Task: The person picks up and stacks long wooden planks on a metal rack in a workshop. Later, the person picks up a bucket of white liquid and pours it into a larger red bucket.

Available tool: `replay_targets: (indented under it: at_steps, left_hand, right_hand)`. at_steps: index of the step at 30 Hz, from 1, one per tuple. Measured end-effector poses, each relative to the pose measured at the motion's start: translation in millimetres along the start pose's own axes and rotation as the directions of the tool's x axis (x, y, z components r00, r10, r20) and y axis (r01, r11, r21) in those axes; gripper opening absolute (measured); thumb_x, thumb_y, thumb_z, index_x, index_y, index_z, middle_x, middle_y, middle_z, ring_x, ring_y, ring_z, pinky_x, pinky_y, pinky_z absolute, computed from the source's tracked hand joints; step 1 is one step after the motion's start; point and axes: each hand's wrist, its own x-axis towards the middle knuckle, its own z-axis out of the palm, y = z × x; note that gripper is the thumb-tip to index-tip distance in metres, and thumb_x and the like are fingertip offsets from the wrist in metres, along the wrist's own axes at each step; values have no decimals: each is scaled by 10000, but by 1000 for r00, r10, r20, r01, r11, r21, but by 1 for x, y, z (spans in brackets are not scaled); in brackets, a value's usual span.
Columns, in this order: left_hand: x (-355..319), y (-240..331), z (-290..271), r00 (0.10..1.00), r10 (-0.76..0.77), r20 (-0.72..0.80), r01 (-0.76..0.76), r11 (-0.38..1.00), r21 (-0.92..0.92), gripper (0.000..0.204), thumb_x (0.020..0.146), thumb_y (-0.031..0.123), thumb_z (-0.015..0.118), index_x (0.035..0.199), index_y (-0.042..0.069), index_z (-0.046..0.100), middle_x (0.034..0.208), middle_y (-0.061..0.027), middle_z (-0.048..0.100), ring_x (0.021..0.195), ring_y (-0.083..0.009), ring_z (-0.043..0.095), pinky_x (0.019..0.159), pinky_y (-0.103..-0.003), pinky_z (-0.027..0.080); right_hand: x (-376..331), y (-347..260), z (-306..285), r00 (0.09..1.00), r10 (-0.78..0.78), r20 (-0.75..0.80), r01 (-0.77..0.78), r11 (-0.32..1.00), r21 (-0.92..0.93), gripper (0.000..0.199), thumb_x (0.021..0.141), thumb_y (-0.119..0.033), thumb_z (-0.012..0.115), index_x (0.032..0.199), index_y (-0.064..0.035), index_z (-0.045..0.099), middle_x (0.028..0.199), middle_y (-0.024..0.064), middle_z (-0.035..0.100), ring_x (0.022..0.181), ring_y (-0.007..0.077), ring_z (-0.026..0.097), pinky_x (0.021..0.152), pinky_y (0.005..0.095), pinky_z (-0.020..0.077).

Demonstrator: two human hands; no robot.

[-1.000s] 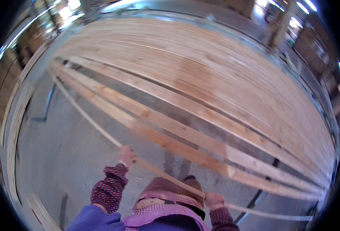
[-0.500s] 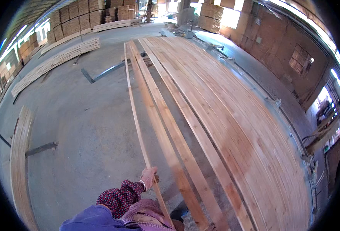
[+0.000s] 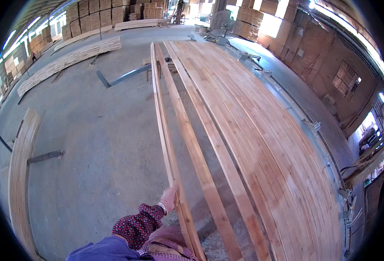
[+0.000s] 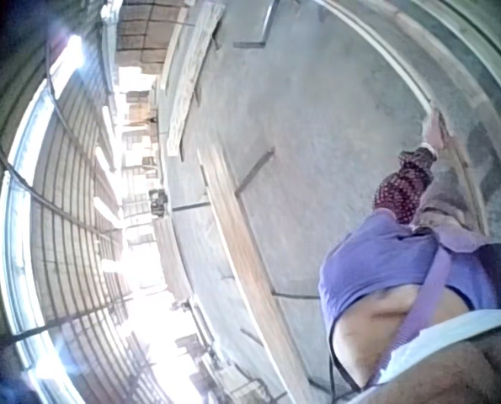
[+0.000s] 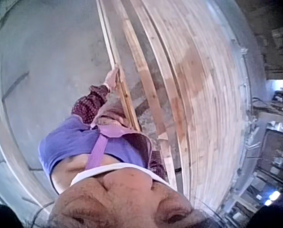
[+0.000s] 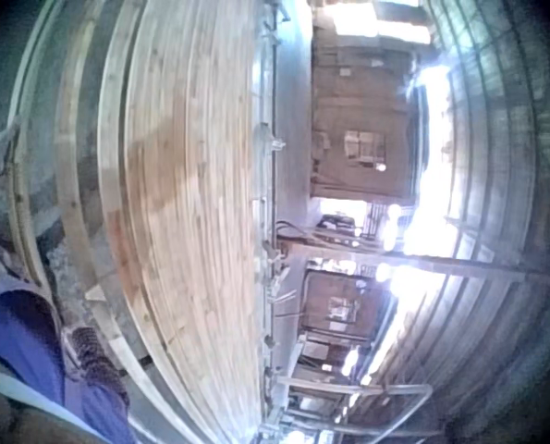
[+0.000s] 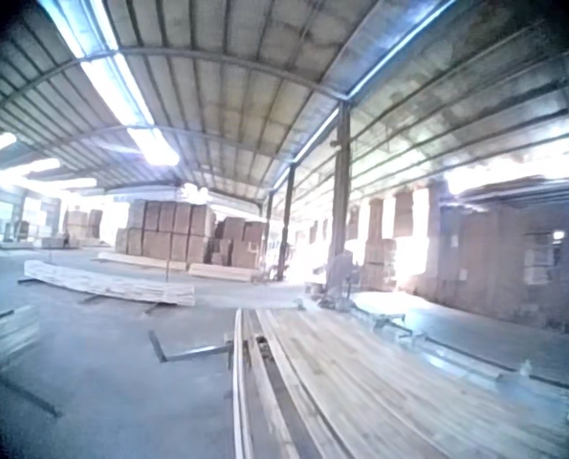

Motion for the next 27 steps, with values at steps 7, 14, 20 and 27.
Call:
replay_targets:
  at_steps: [7, 14, 20, 27]
  left_hand:
    - [15, -14, 9, 994, 102, 41, -101, 994, -41, 427, 874, 460, 666, 987, 50, 626, 822, -12, 592, 728, -150, 564, 626, -344, 456]
    - [20, -10, 4, 994, 101, 38, -104, 990, 95, 410, 898, 447, 638, 976, 44, 619, 819, -59, 613, 707, -185, 597, 626, -357, 497]
    - [-8, 15, 26, 989, 112, 99, -110, 994, -28, 379, 930, 427, 605, 988, 54, 574, 787, -74, 614, 692, -214, 619, 611, -363, 535]
    - [10, 4, 11, 990, 94, 108, -84, 992, -92, 357, 917, 344, 631, 1078, 29, 583, 876, -84, 623, 756, -213, 630, 658, -375, 543]
  right_hand:
    - [-1, 4, -3, 1000, -13, 16, 13, 1000, -6, 420, 898, -384, 533, 1165, -70, 615, 1099, 145, 659, 1022, 268, 639, 823, 374, 515]
    - [-1, 9, -10, 1000, -10, 27, 10, 1000, 3, 421, 896, -373, 542, 1180, -67, 602, 1110, 150, 651, 1029, 268, 633, 828, 373, 513]
    - [0, 13, -13, 999, 20, 32, -21, 1000, 15, 424, 893, -363, 549, 1192, -65, 592, 1120, 154, 643, 1036, 268, 628, 833, 372, 512]
    - [3, 13, -16, 998, 18, 53, -19, 1000, 8, 429, 891, -352, 557, 1206, -62, 579, 1131, 159, 635, 1043, 268, 622, 838, 371, 510]
